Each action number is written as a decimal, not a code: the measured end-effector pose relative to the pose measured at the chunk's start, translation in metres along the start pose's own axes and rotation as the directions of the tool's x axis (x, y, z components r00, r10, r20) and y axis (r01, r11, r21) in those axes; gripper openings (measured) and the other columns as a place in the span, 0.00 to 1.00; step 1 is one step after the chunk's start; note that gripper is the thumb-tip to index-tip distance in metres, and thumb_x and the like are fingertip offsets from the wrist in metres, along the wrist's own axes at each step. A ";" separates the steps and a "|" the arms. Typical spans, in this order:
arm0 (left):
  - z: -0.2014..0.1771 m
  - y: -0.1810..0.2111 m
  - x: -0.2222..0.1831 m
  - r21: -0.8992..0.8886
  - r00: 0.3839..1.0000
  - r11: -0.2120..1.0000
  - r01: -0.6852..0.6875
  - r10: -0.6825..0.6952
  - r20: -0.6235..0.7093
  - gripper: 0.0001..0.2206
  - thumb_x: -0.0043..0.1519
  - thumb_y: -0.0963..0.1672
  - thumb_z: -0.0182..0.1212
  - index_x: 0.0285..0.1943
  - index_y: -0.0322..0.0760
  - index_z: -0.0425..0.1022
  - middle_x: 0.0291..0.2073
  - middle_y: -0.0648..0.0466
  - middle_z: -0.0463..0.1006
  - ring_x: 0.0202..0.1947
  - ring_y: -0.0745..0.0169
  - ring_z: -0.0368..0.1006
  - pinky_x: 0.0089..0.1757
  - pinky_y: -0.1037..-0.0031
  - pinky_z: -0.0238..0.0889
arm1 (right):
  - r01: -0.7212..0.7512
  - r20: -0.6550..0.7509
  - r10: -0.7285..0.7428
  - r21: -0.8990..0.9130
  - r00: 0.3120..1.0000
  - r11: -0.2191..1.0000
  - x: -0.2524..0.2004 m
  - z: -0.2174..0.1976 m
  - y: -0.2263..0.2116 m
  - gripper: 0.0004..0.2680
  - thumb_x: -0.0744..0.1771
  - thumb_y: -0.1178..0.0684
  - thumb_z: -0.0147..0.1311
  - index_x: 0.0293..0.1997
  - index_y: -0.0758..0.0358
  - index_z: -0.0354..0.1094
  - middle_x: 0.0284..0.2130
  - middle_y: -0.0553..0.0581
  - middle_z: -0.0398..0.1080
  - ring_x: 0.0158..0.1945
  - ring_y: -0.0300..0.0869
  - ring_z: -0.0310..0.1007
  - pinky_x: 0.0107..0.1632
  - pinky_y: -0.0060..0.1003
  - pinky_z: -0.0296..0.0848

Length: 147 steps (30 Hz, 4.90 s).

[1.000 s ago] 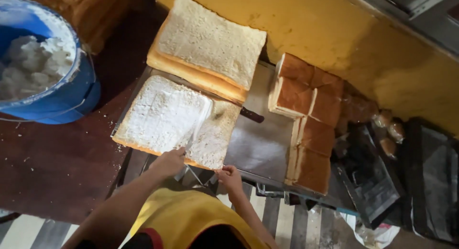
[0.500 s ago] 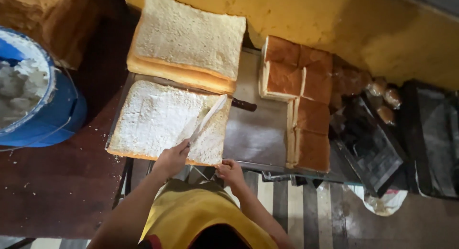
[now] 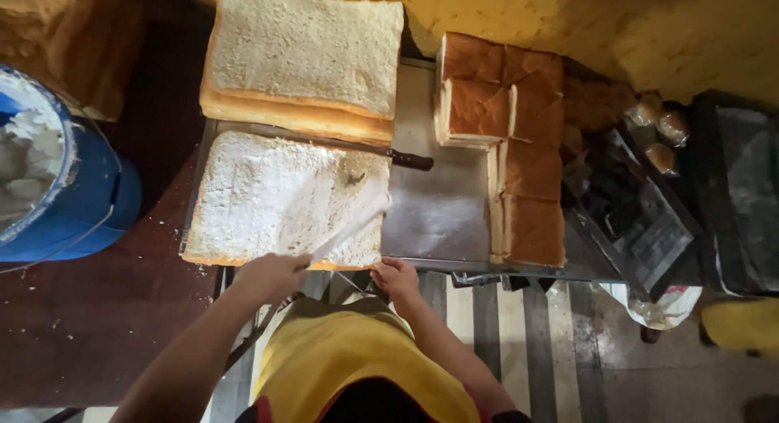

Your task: The person spreads a white cream filling from a blue bucket onto flat bread slabs using a spatula, stacks the filled slabs into loaves, and slices the assembled loaves into portions with a long knife, setting finished pieces aside.

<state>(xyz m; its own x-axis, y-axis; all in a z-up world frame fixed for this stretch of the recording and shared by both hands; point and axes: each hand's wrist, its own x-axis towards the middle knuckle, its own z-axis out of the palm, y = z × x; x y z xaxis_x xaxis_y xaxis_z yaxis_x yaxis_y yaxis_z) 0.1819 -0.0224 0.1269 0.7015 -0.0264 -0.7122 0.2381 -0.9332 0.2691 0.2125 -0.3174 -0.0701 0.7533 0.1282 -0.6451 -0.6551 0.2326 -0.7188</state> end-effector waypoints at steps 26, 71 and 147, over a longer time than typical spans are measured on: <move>0.143 -0.128 -0.006 -0.595 0.993 0.804 -0.007 0.075 0.090 0.20 0.64 0.55 0.56 0.65 0.61 0.77 0.30 0.51 0.82 0.31 0.62 0.74 0.38 0.67 0.70 | -0.224 0.161 0.165 0.489 0.973 0.843 -0.028 0.002 -0.027 0.24 0.69 0.38 0.44 0.64 0.70 0.61 0.50 0.62 0.72 0.46 0.47 0.72 0.52 0.42 0.72; 0.126 -0.031 0.068 -0.671 0.955 0.680 -0.297 0.211 -0.209 0.23 0.67 0.51 0.52 0.72 0.50 0.68 0.56 0.45 0.80 0.55 0.51 0.76 0.56 0.66 0.65 | -0.024 0.232 -0.030 0.226 0.972 0.974 -0.019 0.009 -0.015 0.20 0.67 0.65 0.53 0.69 0.67 0.59 0.55 0.55 0.71 0.52 0.39 0.73 0.53 0.31 0.75; 0.119 -0.114 -0.123 -0.444 0.744 0.692 0.569 -0.663 -0.082 0.23 0.75 0.48 0.33 0.81 0.65 0.48 0.42 0.53 0.83 0.37 0.60 0.84 0.36 0.69 0.80 | 0.695 0.648 -0.523 -0.706 0.554 -0.139 -0.016 0.001 -0.027 0.06 0.66 0.53 0.59 0.30 0.62 0.70 0.35 0.65 0.74 0.39 0.61 0.74 0.40 0.50 0.74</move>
<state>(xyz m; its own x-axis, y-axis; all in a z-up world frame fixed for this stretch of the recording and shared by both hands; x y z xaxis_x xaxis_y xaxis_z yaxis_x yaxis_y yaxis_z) -0.0116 0.0446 0.1064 0.4187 0.6287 -0.6553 0.8621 -0.5019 0.0693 0.2185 -0.3247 -0.0397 0.7973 0.5738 0.1870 0.5734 -0.6237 -0.5312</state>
